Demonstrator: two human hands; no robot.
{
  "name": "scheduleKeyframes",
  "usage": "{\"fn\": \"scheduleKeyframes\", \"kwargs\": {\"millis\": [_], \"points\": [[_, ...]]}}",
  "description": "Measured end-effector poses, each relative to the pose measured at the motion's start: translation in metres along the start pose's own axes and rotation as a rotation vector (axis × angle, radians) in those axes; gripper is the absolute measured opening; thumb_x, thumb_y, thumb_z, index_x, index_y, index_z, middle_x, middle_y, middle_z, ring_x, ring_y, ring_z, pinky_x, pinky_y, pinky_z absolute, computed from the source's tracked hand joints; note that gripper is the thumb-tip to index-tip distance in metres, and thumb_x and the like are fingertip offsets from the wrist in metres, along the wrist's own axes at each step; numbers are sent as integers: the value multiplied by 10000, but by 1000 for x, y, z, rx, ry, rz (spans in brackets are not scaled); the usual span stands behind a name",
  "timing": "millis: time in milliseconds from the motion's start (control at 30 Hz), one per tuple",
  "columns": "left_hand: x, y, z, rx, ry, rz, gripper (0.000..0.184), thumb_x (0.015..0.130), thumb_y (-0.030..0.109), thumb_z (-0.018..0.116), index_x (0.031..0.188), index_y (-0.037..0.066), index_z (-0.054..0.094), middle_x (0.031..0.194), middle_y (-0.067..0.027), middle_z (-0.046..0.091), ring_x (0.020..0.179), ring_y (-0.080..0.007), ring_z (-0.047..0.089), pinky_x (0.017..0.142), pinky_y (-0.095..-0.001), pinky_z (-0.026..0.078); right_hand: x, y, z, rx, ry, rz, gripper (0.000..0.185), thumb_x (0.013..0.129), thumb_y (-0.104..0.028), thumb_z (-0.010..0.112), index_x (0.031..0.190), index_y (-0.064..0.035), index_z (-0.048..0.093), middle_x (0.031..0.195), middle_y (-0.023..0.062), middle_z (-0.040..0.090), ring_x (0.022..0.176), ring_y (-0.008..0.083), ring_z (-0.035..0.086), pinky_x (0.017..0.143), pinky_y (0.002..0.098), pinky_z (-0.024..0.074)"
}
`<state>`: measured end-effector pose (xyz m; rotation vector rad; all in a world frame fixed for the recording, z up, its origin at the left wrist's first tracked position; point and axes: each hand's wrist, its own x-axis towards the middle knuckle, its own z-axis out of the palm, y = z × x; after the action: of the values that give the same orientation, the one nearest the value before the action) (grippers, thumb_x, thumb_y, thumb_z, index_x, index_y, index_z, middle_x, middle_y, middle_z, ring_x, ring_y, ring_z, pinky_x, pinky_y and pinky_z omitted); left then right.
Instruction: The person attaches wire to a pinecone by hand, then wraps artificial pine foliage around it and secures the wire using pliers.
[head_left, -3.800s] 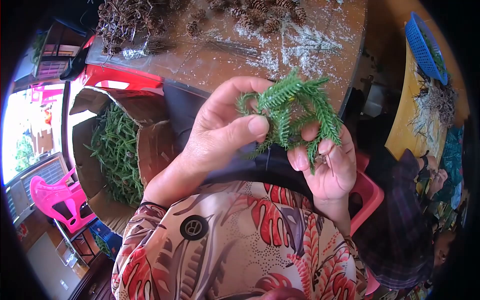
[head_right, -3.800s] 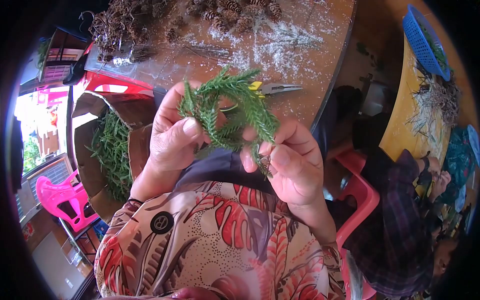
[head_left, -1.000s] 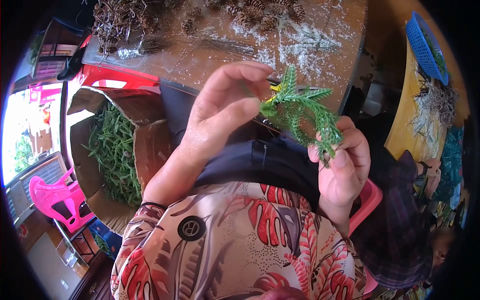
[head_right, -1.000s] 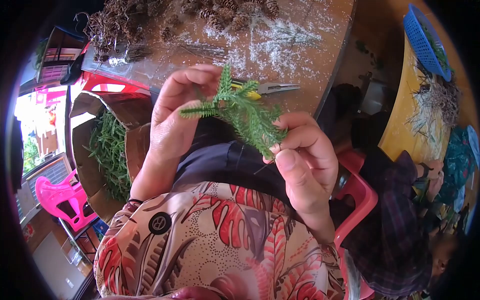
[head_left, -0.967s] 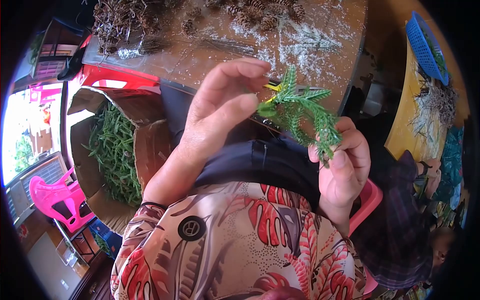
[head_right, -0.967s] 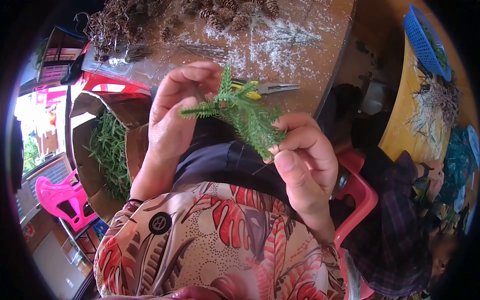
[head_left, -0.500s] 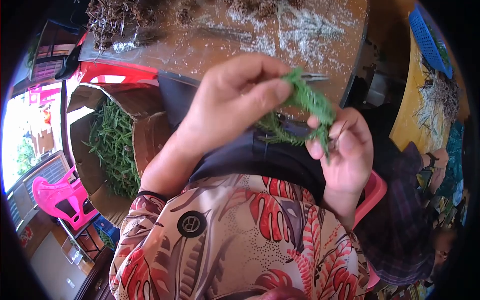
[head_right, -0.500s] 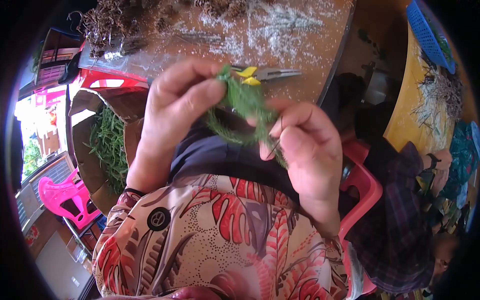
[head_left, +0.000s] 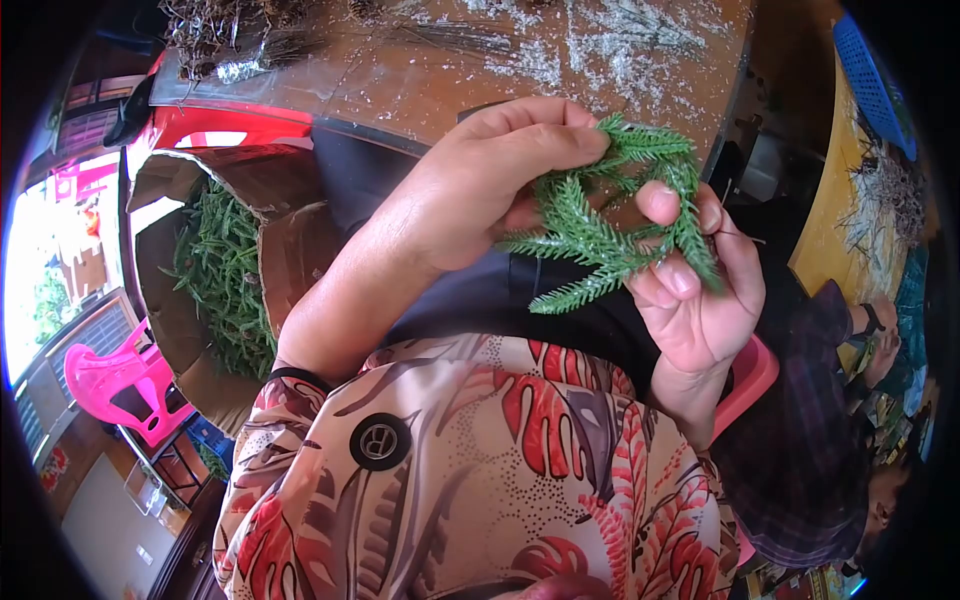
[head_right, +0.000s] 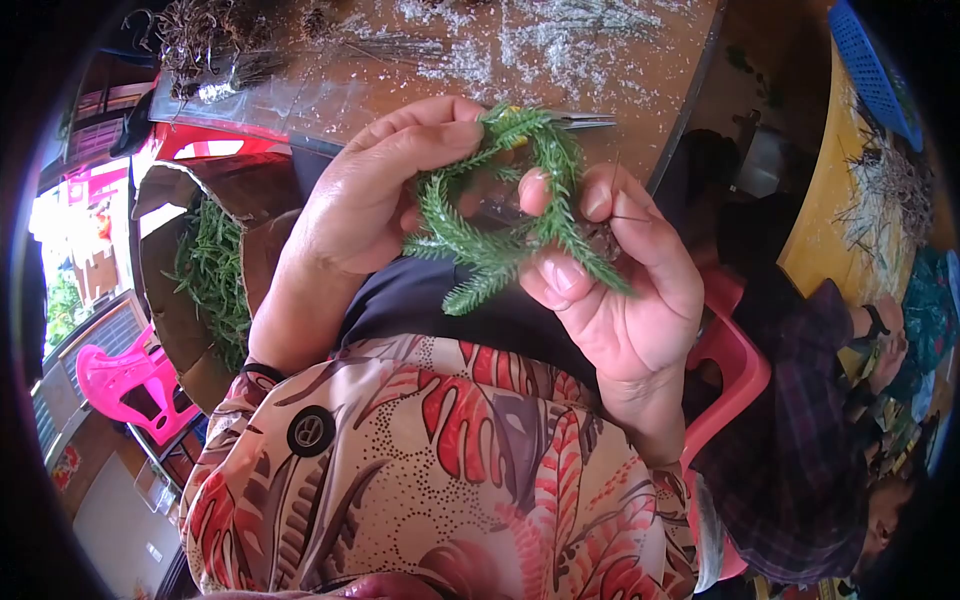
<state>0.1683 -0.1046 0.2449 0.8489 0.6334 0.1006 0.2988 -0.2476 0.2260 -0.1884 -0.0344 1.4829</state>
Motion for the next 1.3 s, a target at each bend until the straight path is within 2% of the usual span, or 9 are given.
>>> {"fn": "scheduleKeyframes", "kwargs": {"millis": [167,333,433,567,667,833,933,1067,1300], "points": [[1,-1,3,-118,19,-5,123,825,181,516,844,67,556,670,49,527,473,15,397,378,-135,258,0,2,5,18,16,-34,153,852,-112,416,936,14,431,1069,252,443,683,167,521,634,305,428],[2,-9,-3,-155,-67,70,124,843,192,505,859,75,543,696,45,528,476,23,394,371,-139,255,-1,1,0,-57,-38,-36,152,846,-113,430,928,14,437,1085,261,435,681,157,514,613,286,424],[0,-12,-6,-171,-112,103,137,850,212,506,869,79,534,700,47,526,479,27,392,371,-141,250,-2,2,1,-131,-50,-51,149,839,-123,452,903,12,451,1038,256,466,661,149,516,581,263,423],[-2,-16,-8,-176,-164,172,128,841,192,537,887,74,521,720,45,524,527,14,415,423,-136,278,-4,1,8,-271,11,-60,150,828,-138,487,863,7,469,1016,239,504,630,141,518,562,244,427],[-4,-19,-4,-64,-74,367,138,812,131,585,897,56,506,727,37,518,592,-3,440,497,-146,325,-7,1,10,-396,51,-116,160,820,-149,512,841,5,476,1023,230,521,620,135,519,560,238,427],[-9,-19,-4,127,-12,507,148,753,40,618,859,33,514,734,1,533,636,-57,477,563,-183,368,-10,-1,14,-584,119,-151,176,805,-161,547,818,2,484,1066,217,527,630,120,522,568,228,430],[-2,-18,-14,650,3,934,158,680,-8,631,799,18,532,720,-51,546,625,-130,515,567,-237,402,-11,0,14,-654,100,-185,178,802,-162,552,824,2,486,1054,211,533,636,112,522,574,226,430],[-11,-15,-11,796,25,898,159,664,-60,566,810,-13,522,839,-106,573,750,-165,521,667,-263,403,-12,2,15,-730,92,-230,172,801,-155,552,833,2,490,1029,194,542,645,103,520,582,224,430],[-9,-14,-11,922,41,978,206,636,-53,572,835,-10,538,827,-95,567,750,-157,515,660,-256,394,-14,3,17,-765,122,-239,153,800,-133,542,848,5,494,954,146,552,651,97,509,597,220,427]]}}
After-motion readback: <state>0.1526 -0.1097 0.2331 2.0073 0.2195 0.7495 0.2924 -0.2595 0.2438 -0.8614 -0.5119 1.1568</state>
